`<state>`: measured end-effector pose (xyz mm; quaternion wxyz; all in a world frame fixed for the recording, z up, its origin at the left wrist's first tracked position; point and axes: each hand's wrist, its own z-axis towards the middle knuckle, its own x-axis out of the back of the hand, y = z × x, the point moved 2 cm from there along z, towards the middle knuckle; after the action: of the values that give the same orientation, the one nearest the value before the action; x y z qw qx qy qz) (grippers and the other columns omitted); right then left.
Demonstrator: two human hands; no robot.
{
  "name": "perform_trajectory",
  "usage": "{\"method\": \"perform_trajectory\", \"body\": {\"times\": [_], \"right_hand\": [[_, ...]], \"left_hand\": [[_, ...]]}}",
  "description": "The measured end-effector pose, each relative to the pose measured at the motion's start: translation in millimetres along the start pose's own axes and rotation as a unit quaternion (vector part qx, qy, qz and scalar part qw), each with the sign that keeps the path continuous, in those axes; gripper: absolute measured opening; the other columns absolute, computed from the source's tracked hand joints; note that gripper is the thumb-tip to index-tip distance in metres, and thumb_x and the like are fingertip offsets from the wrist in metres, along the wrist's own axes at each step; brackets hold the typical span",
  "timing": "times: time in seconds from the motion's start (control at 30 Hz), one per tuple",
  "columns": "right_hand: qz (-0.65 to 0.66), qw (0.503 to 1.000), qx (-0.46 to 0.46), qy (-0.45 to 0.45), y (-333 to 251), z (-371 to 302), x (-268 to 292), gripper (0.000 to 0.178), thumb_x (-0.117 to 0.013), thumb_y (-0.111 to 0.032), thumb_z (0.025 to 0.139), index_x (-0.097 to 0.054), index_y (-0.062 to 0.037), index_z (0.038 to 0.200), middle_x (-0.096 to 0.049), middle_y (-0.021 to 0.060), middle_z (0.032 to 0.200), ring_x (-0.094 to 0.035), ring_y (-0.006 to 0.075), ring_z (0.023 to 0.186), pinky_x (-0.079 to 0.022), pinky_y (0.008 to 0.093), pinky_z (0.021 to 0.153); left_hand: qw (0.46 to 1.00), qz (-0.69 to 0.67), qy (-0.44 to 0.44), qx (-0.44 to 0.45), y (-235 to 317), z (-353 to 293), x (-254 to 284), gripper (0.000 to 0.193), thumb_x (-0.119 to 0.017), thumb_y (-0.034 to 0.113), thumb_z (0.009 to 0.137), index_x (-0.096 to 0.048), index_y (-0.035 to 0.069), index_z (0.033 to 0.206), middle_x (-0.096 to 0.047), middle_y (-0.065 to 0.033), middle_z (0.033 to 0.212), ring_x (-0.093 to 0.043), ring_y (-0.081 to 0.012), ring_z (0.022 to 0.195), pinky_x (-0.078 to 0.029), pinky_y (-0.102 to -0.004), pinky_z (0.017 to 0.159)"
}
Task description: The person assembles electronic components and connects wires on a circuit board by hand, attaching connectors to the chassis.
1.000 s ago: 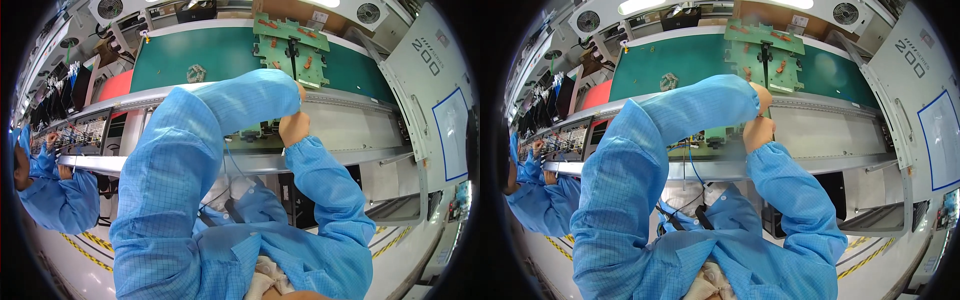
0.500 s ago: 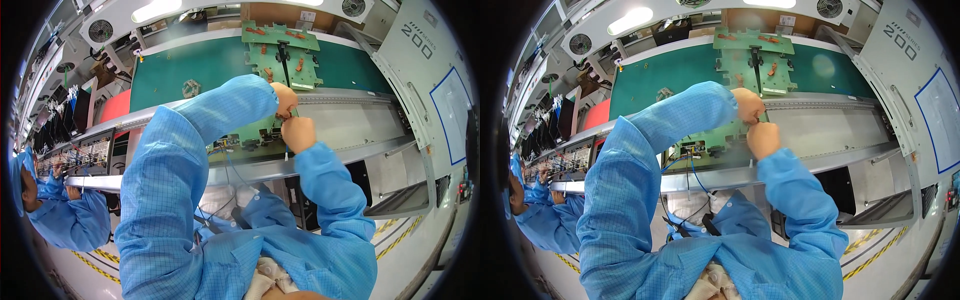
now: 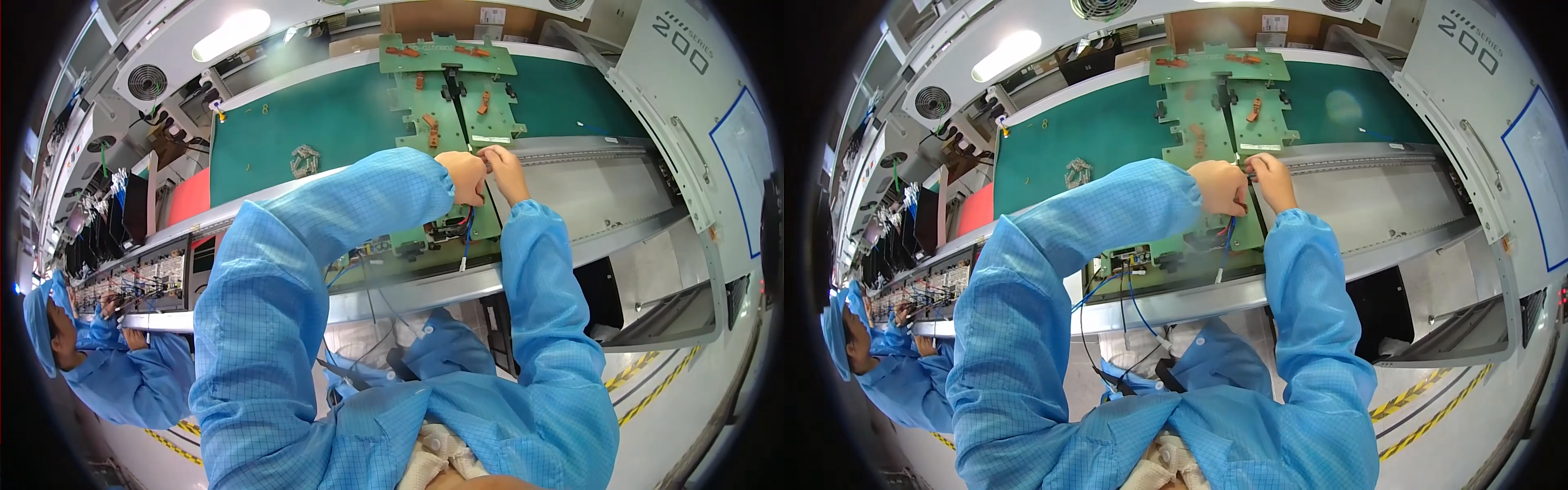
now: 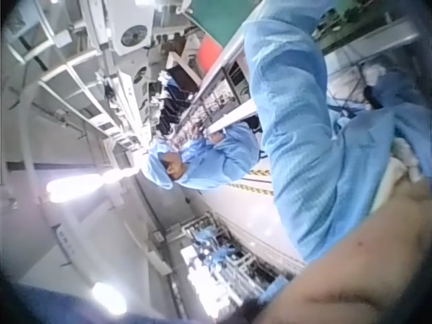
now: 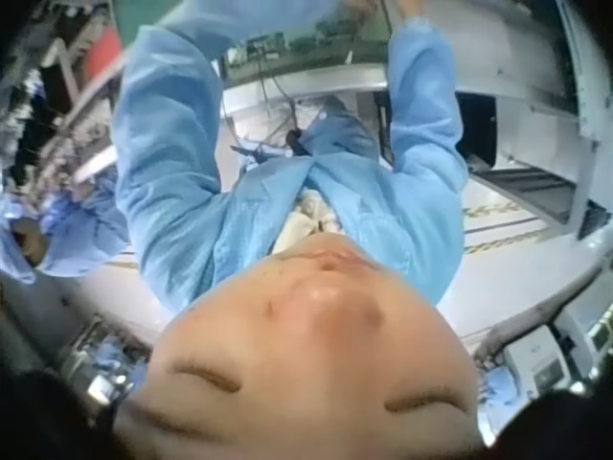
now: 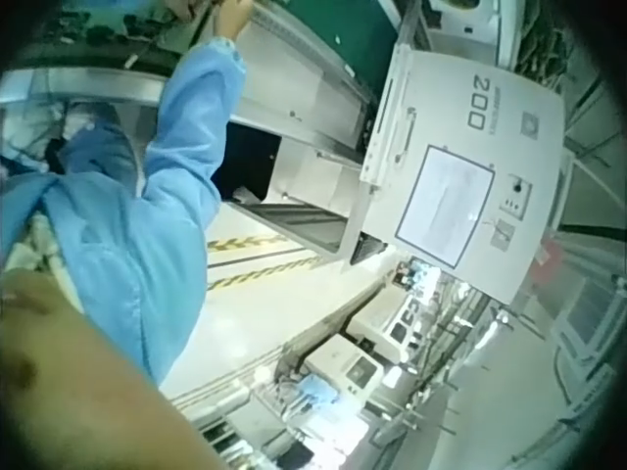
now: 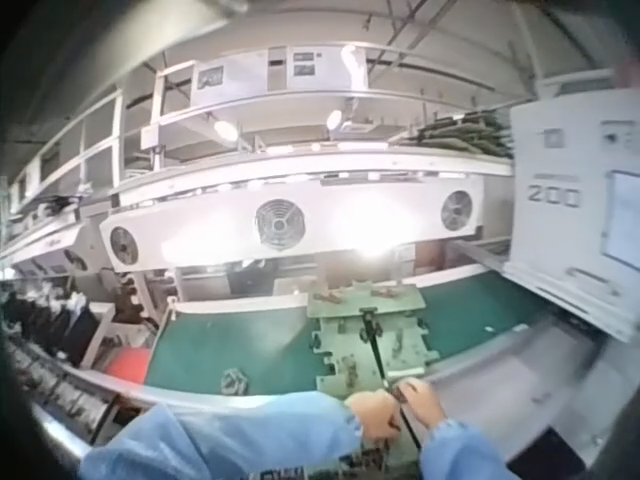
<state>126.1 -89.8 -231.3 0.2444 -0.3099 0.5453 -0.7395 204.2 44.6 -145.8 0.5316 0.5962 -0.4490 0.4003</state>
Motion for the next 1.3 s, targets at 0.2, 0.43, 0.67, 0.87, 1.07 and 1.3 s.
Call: {"method": "perform_trajectory", "body": {"times": [0.2,0.43,0.67,0.87,1.07,1.3], "right_hand": [[-0.091,0.996,-0.025,-0.009,1,10,-15,0.028,-0.058,-0.025,0.084,-0.064,0.0019,0.091,-0.066,0.0092,0.079,-0.061,0.0166,0.072,-0.048,0.0293,0.066],[-0.005,1.000,-0.022,0.013,0,11,-23,0.027,-0.070,-0.022,0.075,-0.061,0.0012,0.086,-0.067,0.0103,0.080,-0.062,0.0140,0.073,-0.047,0.0278,0.066],[-0.007,1.000,-0.018,-0.007,1,13,-20,0.022,-0.068,-0.015,0.077,-0.057,0.0000,0.089,-0.065,0.0076,0.078,-0.060,0.0126,0.072,-0.046,0.0261,0.066],[0.061,0.994,-0.070,-0.056,-11,5,-16,0.039,-0.059,-0.011,0.085,-0.047,-0.0033,0.121,-0.060,0.0017,0.083,-0.054,0.0078,0.082,-0.042,0.0225,0.076],[0.127,0.988,-0.071,-0.057,-18,-7,-18,0.042,-0.056,-0.008,0.086,-0.045,-0.0034,0.127,-0.057,-0.0003,0.081,-0.054,0.0084,0.083,-0.042,0.0245,0.083],[0.060,0.995,-0.068,-0.034,-9,-11,6,0.045,-0.058,-0.009,0.085,-0.048,-0.0059,0.128,-0.063,0.0023,0.090,-0.056,0.0087,0.088,-0.041,0.0250,0.086]], "left_hand": [[1.000,0.008,0.009,0.026,5,-7,6,0.024,-0.072,0.031,0.065,-0.065,0.010,0.073,-0.065,-0.0055,0.072,-0.063,-0.0250,0.072,-0.051,-0.0373,0.066],[0.999,0.029,-0.021,-0.015,-1,-6,8,0.021,-0.070,0.031,0.068,-0.066,0.011,0.074,-0.064,-0.0060,0.073,-0.062,-0.0245,0.072,-0.049,-0.0369,0.062],[0.994,-0.096,-0.003,-0.061,-53,-53,74,0.035,-0.054,0.035,0.088,-0.060,0.011,0.114,-0.064,-0.0109,0.104,-0.060,-0.0264,0.095,-0.047,-0.0367,0.084],[0.978,-0.190,0.054,0.062,-99,-165,97,0.030,-0.055,0.024,0.091,-0.059,0.004,0.113,-0.063,-0.0083,0.100,-0.057,-0.0135,0.090,-0.046,-0.0291,0.080],[0.906,-0.342,0.238,0.078,-133,-246,35,0.023,-0.050,0.013,0.093,-0.060,-0.002,0.106,-0.063,-0.0075,0.087,-0.059,-0.0133,0.081,-0.048,-0.0265,0.075],[0.762,-0.412,0.484,0.120,-155,-262,-41,0.023,-0.048,0.016,0.095,-0.060,-0.001,0.103,-0.057,-0.0042,0.074,-0.054,-0.0105,0.069,-0.043,-0.0230,0.063]]}}
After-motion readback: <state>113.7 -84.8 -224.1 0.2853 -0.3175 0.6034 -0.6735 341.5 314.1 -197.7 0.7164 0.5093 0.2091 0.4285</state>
